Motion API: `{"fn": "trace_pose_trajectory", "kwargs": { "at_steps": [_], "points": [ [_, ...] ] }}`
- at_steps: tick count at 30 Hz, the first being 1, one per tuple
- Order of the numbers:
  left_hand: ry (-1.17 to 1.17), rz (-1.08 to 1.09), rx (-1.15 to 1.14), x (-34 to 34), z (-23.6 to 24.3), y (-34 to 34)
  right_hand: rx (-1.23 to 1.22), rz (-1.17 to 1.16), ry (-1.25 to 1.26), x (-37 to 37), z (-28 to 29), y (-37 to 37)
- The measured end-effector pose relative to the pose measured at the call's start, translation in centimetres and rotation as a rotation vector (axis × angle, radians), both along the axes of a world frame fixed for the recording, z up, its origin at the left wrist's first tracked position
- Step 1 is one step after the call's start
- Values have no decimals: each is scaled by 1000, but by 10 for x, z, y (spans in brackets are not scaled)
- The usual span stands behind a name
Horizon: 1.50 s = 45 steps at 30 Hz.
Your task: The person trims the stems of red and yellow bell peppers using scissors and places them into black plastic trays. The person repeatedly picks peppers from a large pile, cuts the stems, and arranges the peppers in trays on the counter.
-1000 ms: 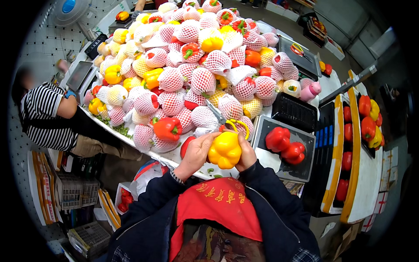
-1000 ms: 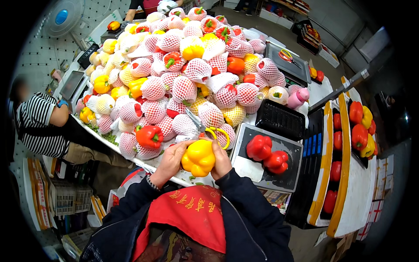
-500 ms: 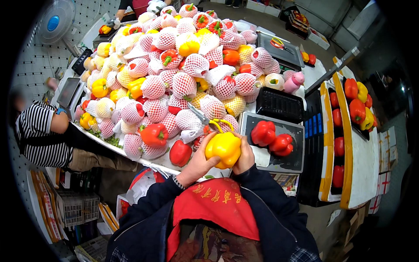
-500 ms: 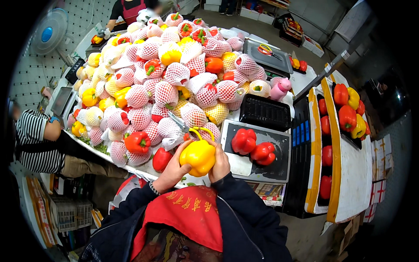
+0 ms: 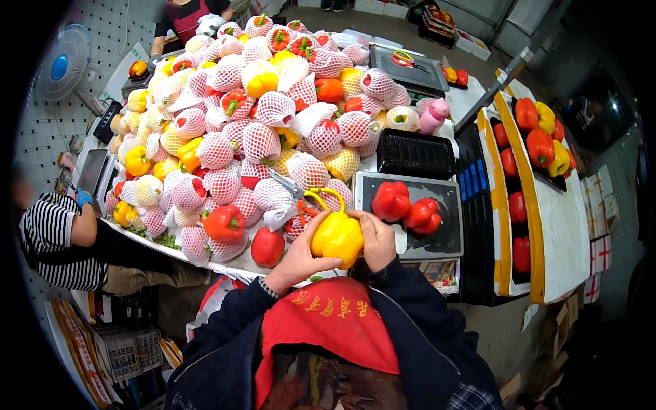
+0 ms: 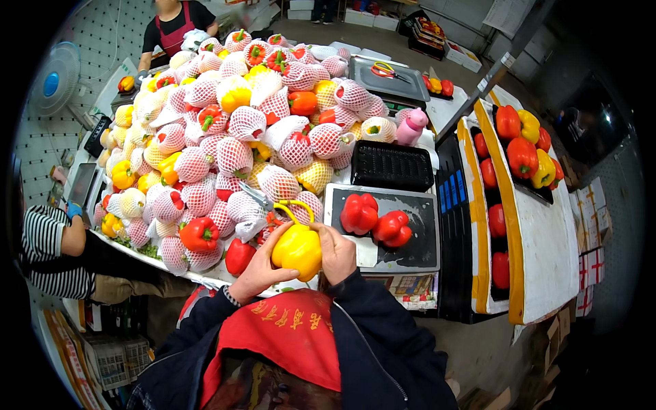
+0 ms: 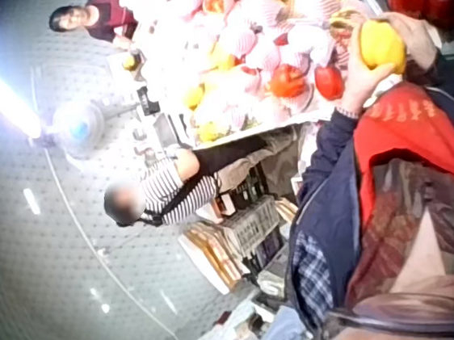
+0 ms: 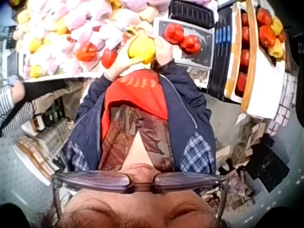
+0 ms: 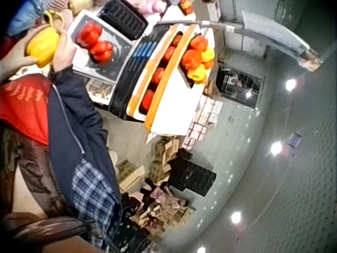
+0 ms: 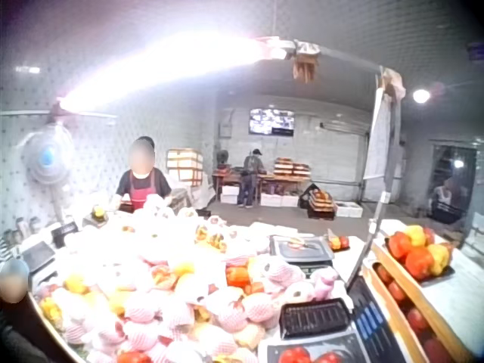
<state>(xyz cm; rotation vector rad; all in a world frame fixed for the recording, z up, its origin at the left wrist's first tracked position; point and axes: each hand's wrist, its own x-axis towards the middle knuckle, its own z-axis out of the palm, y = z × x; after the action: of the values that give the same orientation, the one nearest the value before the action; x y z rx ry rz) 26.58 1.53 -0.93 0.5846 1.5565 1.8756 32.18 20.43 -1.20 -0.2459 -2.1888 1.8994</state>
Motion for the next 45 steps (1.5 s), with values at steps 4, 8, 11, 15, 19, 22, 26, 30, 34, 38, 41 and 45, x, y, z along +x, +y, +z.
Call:
{"fn": "trace_pose_trajectory", "kwargs": {
  "at_steps": [4, 8, 11, 15, 19, 22, 26, 30, 34, 38, 41, 45],
  "points": [
    [-82, -29, 31, -3, 1, 4, -135, -22, -17, 1, 3, 9],
    [-165, -22, 70, -3, -3, 6, -191, -21, -10, 8, -5, 13],
    [-250, -45, 173, -5, -4, 9, -389, -28, 35, 14, -15, 14],
    [-734, -12, 482, 6, 4, 15, -424, 202, 35, 31, -25, 19],
    [-233, -144, 287, 3, -1, 29, -567, 177, 103, 39, -32, 13],
    [-74, -213, 202, 3, 0, 32, -605, 146, 103, 44, -12, 21],
    [42, -244, 99, 2, 6, 35, -583, 108, 101, 50, 7, 23],
    [-42, -256, 105, -1, 7, 37, -543, 89, 102, 52, 8, 23],
    [-119, -209, 69, 3, 18, 42, -534, 77, 87, 53, -1, 27],
    [-90, -176, -8, 1, 18, 43, -598, 68, 76, 53, -11, 25],
    [-40, -154, -50, 0, 16, 44, -596, 80, 68, 52, -10, 23],
    [-8, -119, -55, 1, 14, 44, -484, 83, 82, 50, -11, 23]
  ]
}}
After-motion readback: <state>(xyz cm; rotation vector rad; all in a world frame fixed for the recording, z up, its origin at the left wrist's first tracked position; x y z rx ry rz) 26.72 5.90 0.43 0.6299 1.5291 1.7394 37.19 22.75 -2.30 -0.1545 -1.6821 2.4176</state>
